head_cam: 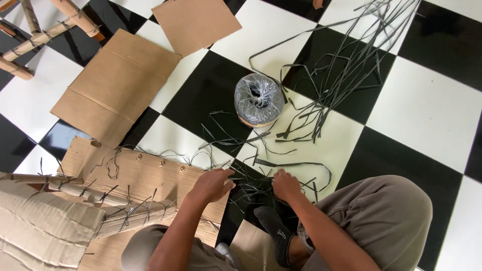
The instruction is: Packing a wooden chair by wrapping its legs with plastic straps and covering the seat with cardboard
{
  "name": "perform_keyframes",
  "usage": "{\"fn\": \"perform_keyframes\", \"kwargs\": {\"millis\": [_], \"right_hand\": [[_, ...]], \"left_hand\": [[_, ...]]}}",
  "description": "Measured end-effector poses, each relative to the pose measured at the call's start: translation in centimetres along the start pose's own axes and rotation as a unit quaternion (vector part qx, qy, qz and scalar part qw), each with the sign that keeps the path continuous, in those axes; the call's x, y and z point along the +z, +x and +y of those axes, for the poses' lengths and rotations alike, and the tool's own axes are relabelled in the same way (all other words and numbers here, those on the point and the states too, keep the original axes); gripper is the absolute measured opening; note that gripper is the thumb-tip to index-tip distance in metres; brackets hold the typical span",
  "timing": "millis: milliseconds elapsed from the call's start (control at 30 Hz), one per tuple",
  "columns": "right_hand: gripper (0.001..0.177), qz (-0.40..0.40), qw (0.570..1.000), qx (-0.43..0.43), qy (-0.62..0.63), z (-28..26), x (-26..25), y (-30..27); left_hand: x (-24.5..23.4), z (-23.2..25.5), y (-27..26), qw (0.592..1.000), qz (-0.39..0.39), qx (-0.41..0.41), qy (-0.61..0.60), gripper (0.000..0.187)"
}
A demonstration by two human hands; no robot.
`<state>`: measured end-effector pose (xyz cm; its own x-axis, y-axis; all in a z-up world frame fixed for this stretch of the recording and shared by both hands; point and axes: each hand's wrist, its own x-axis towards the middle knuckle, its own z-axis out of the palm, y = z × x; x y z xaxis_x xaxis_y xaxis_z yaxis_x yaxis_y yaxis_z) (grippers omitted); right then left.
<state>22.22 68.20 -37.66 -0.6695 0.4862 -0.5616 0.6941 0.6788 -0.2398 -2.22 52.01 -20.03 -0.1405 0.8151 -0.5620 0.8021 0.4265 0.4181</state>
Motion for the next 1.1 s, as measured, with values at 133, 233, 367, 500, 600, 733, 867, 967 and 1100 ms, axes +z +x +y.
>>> {"fn": "perform_keyframes", "kwargs": {"millis": [133, 233, 367, 500, 600, 733, 867, 967, 1100], "right_hand": [[0.043, 0.042, 0.998, 0.050, 0.017, 0.3, -2.2, 0.3], [0.048, 0.037, 0.997, 0.055, 0.032, 3.2, 1.4, 3.4], [0.049, 0.080, 0.992, 0.021, 0.097, 3.3, 2.5, 4.6], [0.029, 0.230, 0.954, -0.139, 0.135, -3.4, -7.1, 1.1], [0.013, 0.278, 0.894, -0.312, 0.160, -7.9, -13.6, -1.3], [0.016, 0.113, 0.844, -0.368, 0.375, -9.5, -17.8, -3.7], [0.041, 0.025, 0.828, -0.253, 0.500, -7.0, -17.9, -2.8], [0.036, 0.022, 0.821, -0.182, 0.540, -4.9, -18.5, -2.8], [0.026, 0.079, 0.781, -0.103, 0.611, -3.6, -18.7, -3.4]], "left_hand": [[-0.3, -0.2, -0.5, 1.000, -0.001, -0.004, -0.015, 0.045], [0.4, -1.1, -0.5, 1.000, -0.005, -0.011, -0.018, 0.045], [0.3, -1.4, -0.6, 1.000, 0.001, -0.008, -0.017, 0.045], [-2.2, 2.0, -1.3, 0.999, 0.038, -0.020, -0.023, 0.059], [-3.4, 4.0, -1.9, 0.990, 0.108, -0.005, -0.089, 0.073], [-1.8, 1.4, -0.2, 0.983, 0.160, 0.007, -0.089, 0.027], [-1.6, -0.5, 0.2, 0.956, 0.227, -0.090, -0.162, 0.023], [-3.3, -1.7, -1.2, 0.872, 0.347, -0.155, -0.309, 0.029], [-4.3, -5.6, -1.0, 0.721, 0.475, -0.188, -0.469, 0.032]]}}
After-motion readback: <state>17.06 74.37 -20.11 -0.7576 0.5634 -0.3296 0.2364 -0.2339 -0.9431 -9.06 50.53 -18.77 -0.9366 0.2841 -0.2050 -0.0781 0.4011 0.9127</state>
